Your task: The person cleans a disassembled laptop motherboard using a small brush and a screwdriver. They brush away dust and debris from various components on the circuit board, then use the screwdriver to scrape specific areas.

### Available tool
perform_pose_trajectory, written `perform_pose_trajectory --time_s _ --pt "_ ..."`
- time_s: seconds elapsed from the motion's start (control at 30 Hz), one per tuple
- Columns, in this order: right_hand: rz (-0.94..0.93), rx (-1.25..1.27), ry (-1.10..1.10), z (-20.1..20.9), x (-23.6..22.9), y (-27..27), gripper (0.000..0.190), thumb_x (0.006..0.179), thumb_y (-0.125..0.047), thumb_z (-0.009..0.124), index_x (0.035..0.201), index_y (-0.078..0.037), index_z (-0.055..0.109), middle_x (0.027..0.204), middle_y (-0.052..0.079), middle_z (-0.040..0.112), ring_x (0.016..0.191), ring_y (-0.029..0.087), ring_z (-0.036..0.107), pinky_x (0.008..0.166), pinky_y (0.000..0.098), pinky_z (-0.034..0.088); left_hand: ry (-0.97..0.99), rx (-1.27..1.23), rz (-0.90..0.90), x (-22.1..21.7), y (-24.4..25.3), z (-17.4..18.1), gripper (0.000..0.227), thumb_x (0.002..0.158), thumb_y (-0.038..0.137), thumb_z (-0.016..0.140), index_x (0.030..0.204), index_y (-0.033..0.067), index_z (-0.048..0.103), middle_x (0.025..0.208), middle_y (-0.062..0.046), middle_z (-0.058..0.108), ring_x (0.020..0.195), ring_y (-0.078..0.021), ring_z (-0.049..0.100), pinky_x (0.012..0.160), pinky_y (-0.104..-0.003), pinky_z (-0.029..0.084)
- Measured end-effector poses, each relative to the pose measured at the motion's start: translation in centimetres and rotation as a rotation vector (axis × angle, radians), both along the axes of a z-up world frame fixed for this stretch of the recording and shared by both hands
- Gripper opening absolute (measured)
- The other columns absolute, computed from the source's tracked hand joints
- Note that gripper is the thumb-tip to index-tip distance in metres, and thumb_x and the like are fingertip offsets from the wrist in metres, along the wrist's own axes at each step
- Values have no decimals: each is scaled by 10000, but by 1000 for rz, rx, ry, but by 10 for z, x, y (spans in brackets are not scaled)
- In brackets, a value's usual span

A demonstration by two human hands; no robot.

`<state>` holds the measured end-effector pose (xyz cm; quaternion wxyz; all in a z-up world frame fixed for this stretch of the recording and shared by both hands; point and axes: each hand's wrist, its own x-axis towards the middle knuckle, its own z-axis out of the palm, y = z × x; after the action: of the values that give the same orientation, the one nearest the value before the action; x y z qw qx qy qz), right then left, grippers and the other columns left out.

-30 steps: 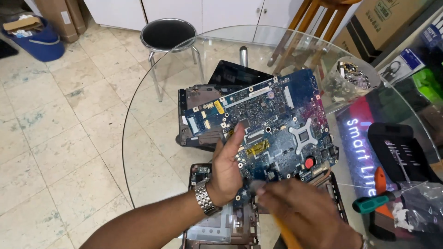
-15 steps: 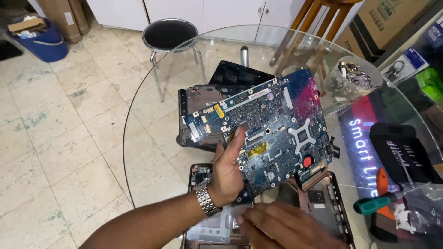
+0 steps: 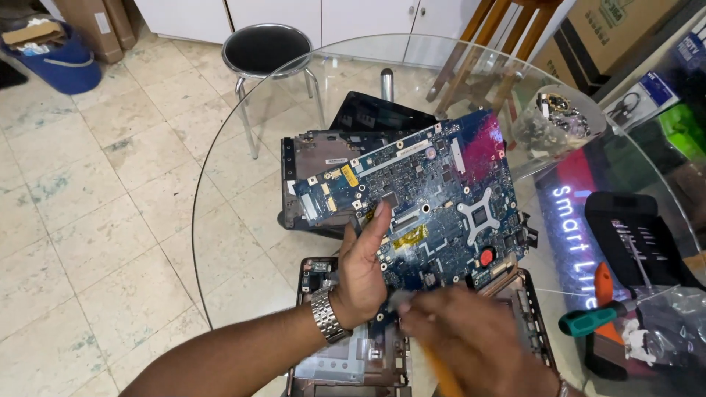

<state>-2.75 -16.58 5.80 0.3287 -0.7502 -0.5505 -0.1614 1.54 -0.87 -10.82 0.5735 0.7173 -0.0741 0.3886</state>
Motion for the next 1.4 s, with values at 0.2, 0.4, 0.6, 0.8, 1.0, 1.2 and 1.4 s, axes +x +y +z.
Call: perform_pose_trajectory --time_s 0.2,0.4,0.6,0.8,1.0,1.2,1.4 --pt "-235 70 -368 -21 48 -23 209 898 -82 812 1075 -27 715 945 124 737 685 171 674 540 259 574 -20 13 -44 -2 5 -2 758 878 -179 351 1550 167 412 1572 -127 484 1465 -318 511 1307 -659 91" --pt "28 -27 -154 2 17 -10 242 931 -88 743 1125 39 673 908 124 710 699 188 654 564 308 563 20 2 35 0 4 0 540 1004 -116 470 1477 143 508 1516 -90 550 1427 -312 550 1307 -625 127" --pt "-263 28 -294 -27 55 -36 301 913 -74 763 1196 -24 676 921 137 713 693 188 656 546 290 574 40 -36 21 -1 6 11 509 1039 -55 437 1494 169 479 1541 -141 516 1444 -327 527 1312 -626 79" --pt "-190 55 -223 -13 65 -35 108 899 -50 776 1003 -37 751 811 86 751 525 101 573 375 183 406 -3 -91 46 5 6 8 466 1066 6 428 1499 168 485 1557 -118 499 1464 -303 506 1331 -595 46" --pt "-280 43 -249 -26 60 -36 182 919 10 728 1098 -16 713 823 102 720 535 120 600 349 179 469 -5 -43 55 2 8 11 530 1030 -61 444 1508 167 468 1544 -139 512 1447 -325 527 1306 -648 85" --pt "-90 116 -113 -19 72 -37 78 913 -92 698 885 -54 760 683 60 766 415 91 501 348 180 342 -46 1 30 0 10 1 594 1005 -125 433 1522 169 450 1527 -117 539 1429 -322 558 1325 -630 122" --pt "-451 39 -388 -26 95 -61 31 974 -2 806 964 -5 777 761 90 719 568 143 576 503 269 454 6 -26 17 0 5 1 504 1041 -79 444 1489 147 492 1537 -112 526 1432 -314 546 1321 -629 70"
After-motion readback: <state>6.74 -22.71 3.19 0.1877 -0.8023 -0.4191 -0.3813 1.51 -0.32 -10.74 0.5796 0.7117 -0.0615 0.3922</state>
